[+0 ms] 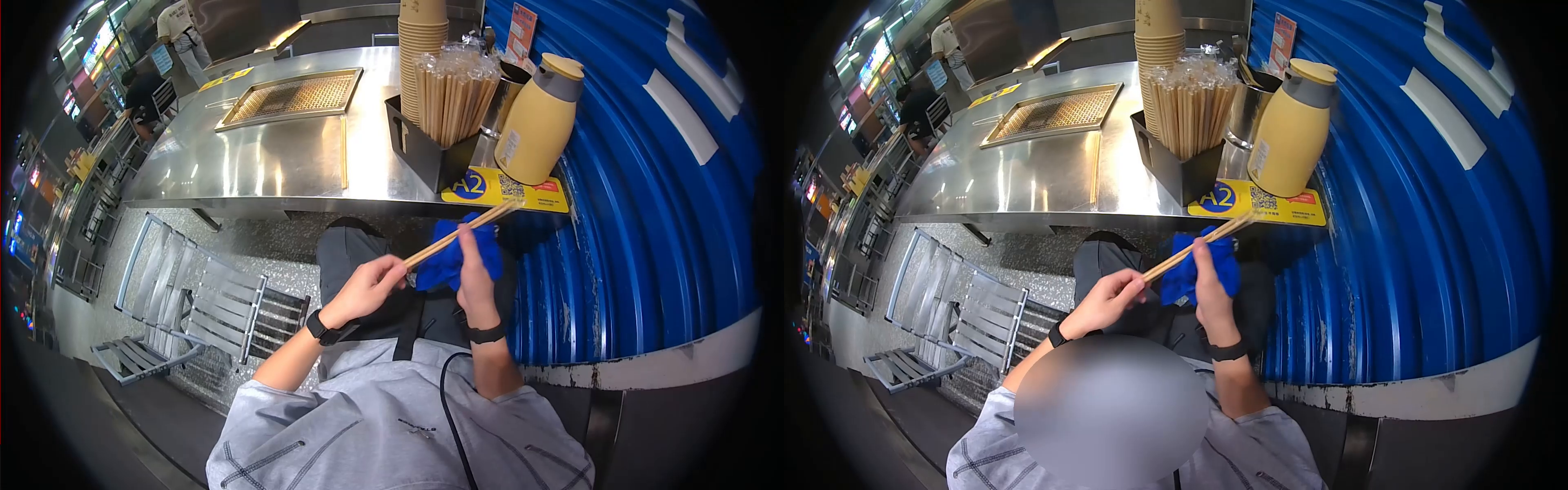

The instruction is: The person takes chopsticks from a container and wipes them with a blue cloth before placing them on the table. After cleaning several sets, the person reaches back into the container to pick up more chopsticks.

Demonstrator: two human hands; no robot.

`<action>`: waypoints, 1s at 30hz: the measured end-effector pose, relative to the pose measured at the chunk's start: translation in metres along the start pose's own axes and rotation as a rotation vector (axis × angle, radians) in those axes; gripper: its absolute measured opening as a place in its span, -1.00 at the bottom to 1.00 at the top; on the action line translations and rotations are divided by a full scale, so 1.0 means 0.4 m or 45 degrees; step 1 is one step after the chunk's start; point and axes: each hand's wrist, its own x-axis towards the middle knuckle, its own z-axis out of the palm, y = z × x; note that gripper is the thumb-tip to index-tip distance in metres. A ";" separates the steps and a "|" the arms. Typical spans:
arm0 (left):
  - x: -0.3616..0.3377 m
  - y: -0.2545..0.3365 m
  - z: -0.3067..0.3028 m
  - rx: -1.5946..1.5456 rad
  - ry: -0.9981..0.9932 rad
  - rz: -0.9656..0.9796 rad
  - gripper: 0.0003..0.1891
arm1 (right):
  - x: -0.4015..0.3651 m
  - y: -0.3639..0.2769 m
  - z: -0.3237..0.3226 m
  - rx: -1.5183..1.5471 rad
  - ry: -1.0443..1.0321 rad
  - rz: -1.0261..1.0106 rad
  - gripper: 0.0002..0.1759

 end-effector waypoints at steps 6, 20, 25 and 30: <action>-0.041 0.030 0.024 -0.378 -0.046 -0.008 -0.68 | -0.059 -0.056 0.019 0.014 -0.693 -0.032 -0.41; -0.099 0.023 0.058 -0.306 -0.187 -0.144 -0.62 | -0.066 -0.074 -0.004 0.071 -0.332 -0.163 -0.73; -0.116 0.024 0.069 0.060 -0.002 -0.010 -0.62 | -0.057 -0.103 0.000 0.226 0.019 -0.181 -0.74; -0.086 0.056 0.096 0.173 0.124 0.067 -0.63 | -0.142 -0.008 0.079 0.012 -0.144 0.035 -0.87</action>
